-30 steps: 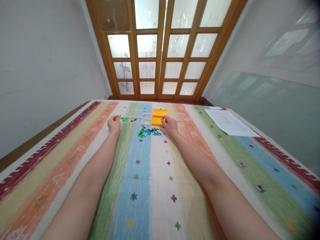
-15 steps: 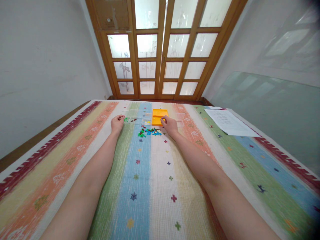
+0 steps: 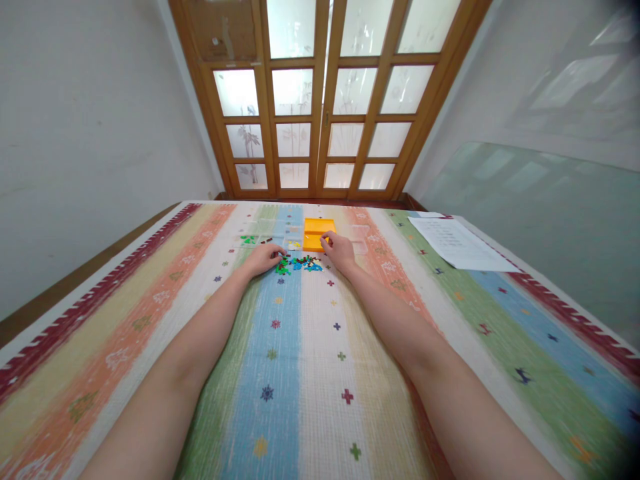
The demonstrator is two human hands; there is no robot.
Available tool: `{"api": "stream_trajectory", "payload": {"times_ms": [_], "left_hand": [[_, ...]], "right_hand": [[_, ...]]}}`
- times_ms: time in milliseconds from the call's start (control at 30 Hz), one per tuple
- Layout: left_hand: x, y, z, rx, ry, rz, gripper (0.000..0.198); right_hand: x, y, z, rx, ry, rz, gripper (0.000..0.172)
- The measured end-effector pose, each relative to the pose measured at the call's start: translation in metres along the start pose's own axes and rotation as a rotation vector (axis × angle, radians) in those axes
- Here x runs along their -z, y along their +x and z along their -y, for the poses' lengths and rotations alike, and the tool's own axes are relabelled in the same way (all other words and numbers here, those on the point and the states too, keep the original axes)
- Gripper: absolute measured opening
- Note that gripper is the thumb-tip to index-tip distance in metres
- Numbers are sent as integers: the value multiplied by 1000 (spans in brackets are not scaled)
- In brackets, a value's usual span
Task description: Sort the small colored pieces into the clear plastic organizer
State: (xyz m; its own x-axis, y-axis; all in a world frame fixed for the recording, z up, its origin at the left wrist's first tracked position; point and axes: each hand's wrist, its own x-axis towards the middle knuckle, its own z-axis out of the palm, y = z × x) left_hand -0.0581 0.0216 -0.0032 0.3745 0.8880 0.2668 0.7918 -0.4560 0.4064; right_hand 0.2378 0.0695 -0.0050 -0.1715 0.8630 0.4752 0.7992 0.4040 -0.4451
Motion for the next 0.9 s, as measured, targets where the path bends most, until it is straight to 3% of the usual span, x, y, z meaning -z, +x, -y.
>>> {"api": "stream_trajectory", "payload": {"times_ms": [233,733,900], "left_hand": [[2,0,-2,4,18,13,30],[14,0,1,-35,-128,165,17],[13,0,3,-42,-157,163,13]], "right_hand": [[-2,1,-1,7,10,3,23],[-5,0,-3,23,-3,30,24],[-3,-2,3,114,-3,69,23]]}}
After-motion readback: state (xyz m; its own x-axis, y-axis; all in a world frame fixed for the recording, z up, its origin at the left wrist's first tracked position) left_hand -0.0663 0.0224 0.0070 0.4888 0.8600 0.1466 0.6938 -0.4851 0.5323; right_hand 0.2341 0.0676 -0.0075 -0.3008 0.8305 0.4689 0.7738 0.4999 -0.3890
